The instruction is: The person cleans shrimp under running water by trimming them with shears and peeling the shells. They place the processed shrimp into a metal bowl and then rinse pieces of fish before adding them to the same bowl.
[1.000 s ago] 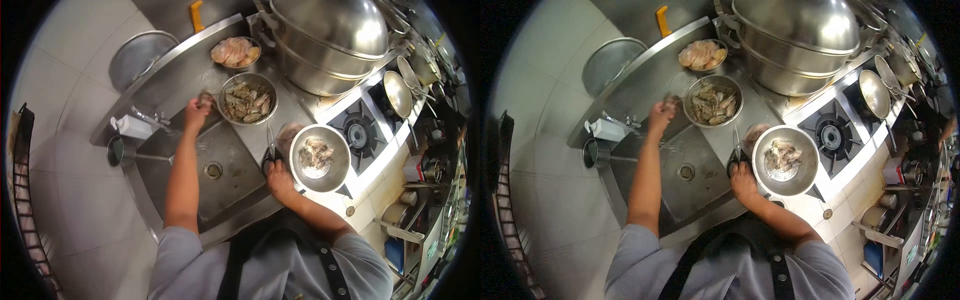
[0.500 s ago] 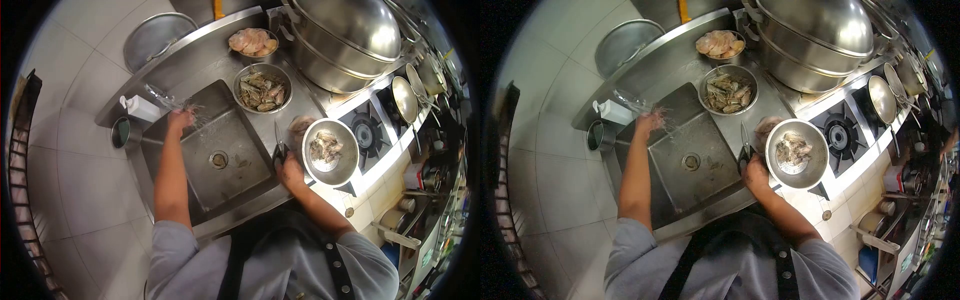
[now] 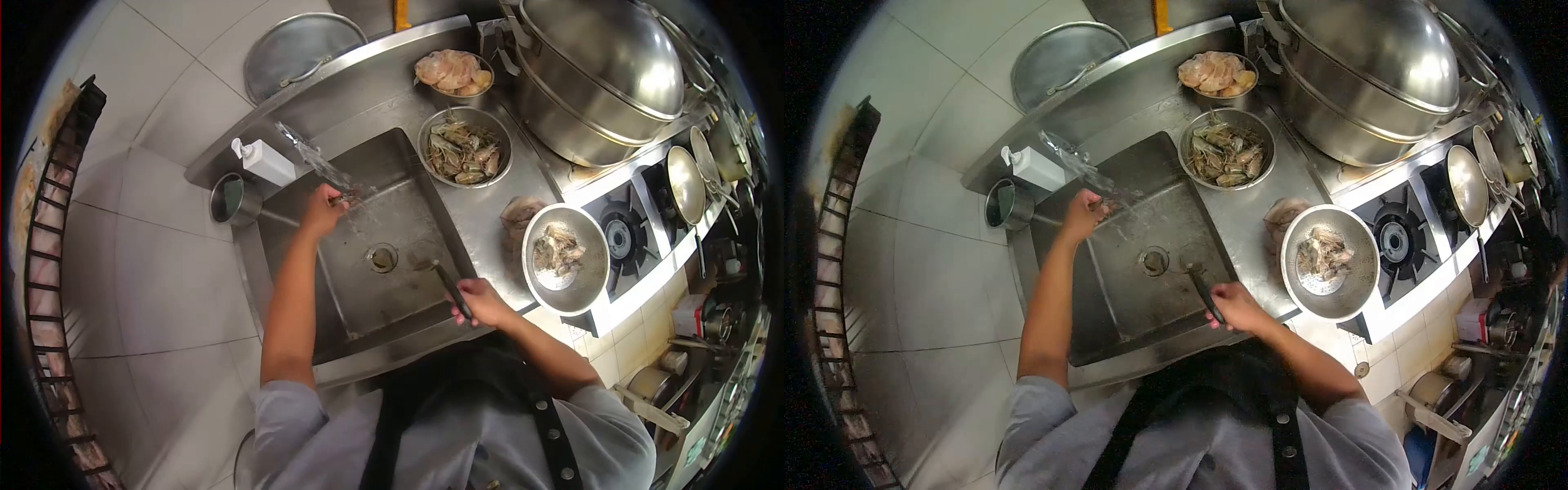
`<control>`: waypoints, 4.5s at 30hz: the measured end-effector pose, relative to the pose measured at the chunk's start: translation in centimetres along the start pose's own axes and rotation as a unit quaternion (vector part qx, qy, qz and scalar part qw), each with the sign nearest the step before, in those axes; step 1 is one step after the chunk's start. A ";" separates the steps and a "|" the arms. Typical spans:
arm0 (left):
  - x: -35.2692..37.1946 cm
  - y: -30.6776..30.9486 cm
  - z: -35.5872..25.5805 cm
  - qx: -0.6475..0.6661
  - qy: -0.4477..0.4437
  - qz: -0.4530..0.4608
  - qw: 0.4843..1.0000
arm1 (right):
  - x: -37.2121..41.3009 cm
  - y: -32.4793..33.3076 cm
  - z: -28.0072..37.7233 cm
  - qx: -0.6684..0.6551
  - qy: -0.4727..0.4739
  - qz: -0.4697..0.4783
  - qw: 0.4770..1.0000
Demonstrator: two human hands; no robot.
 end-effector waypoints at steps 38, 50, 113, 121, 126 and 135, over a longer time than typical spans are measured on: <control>10.2 -5.6 -3.1 0.051 -0.031 0.180 0.982 | -7.5 -5.4 0.7 -0.032 0.041 0.172 0.984; 9.3 -4.4 -1.1 0.098 0.016 0.019 0.995 | -7.0 -6.0 -0.4 -0.115 0.054 0.203 0.971; 12.2 -7.3 -2.0 0.313 0.127 -0.271 0.901 | -9.3 -7.8 2.8 -0.017 0.089 0.110 0.990; 12.2 -6.5 -1.1 0.359 0.161 -0.208 0.895 | -9.4 -7.4 1.5 -0.055 0.137 0.142 0.979; 12.0 -6.7 -0.3 0.358 0.156 -0.184 0.902 | -7.5 -7.2 1.2 0.014 0.040 0.193 0.980; 12.4 -7.0 -1.5 0.314 0.134 -0.174 0.924 | -9.0 -7.0 1.2 0.012 0.067 0.141 0.988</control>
Point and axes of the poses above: each hand's wrist, its own x-axis away from the middle knuckle, its own y-axis out of the back of the hand, z = x × y, the point moved 8 cm from there along -x, towards the middle knuckle, and after that the axes turned 8 degrees about z, right-handed, at the moved point
